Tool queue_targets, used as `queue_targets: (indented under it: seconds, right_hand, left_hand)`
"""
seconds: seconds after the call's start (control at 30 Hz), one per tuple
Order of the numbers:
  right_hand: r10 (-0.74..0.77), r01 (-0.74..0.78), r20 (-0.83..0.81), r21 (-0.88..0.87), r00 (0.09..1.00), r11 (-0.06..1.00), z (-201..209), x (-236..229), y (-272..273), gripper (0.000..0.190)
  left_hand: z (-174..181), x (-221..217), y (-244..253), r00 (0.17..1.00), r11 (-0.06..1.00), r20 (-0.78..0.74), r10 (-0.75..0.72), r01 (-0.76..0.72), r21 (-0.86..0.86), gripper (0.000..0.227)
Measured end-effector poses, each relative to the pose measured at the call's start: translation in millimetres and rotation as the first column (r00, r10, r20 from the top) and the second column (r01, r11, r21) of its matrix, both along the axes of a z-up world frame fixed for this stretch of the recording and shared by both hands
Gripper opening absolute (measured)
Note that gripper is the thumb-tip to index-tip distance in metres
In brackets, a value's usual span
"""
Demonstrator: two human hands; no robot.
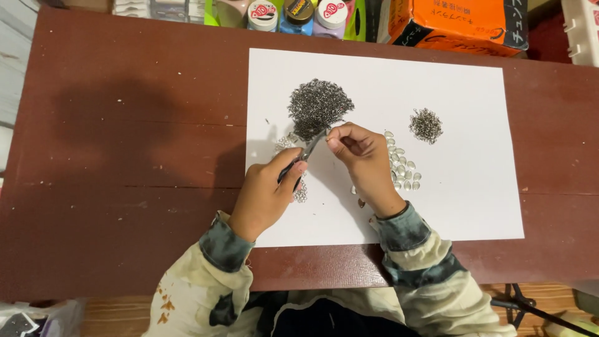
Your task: Assembling and sorting small fishing tackle components such as swivels and rings using pliers on a white paper surface.
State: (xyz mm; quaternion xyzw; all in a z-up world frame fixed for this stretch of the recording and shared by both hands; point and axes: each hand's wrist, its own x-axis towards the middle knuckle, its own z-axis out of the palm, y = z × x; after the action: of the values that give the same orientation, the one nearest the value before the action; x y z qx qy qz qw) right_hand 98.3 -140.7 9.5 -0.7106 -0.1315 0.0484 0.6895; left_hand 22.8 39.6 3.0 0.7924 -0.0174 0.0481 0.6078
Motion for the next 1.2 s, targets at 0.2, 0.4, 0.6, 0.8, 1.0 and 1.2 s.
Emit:
queue_targets:
  seconds: [0.2, 0.4, 0.6, 0.8, 1.0, 1.2]
  right_hand:
    - [-0.032, 0.032, 0.005, 0.029, 0.999, 0.999, 6, -1, -4, 0.002]
    - [-0.033, 0.031, 0.057, 0.043, 0.998, 0.999, 8, -2, -5, 0.001]
    - [-0.075, 0.073, 0.157, 0.021, 0.985, 0.997, 6, -4, -5, 0.002]
    - [-0.130, 0.118, 0.182, 0.074, 0.975, 0.990, 11, -11, -1, 0.002]
    - [-0.110, 0.098, 0.044, 0.214, 0.993, 0.972, -1, -10, 0, 0.003]
    - [0.005, 0.016, -0.051, 0.404, 0.999, 0.915, -7, -8, -5, 0.002]
  left_hand:
    - [-6, -3, -3, 0.990, 0.973, 0.135, -0.030, -0.002, 0.231, 0.029]
    - [-9, -4, -6, 0.977, 0.950, 0.213, -0.021, -0.047, 0.309, 0.030]
    - [-9, -5, -11, 0.963, 0.917, 0.269, -0.021, -0.088, 0.389, 0.031]
    - [2, -7, -18, 0.928, 0.891, 0.371, -0.019, -0.153, 0.428, 0.026]
    - [-3, -9, -20, 0.909, 0.909, 0.417, -0.009, -0.166, 0.382, 0.025]
    - [-10, -11, -20, 0.923, 0.947, 0.385, 0.010, -0.132, 0.292, 0.023]
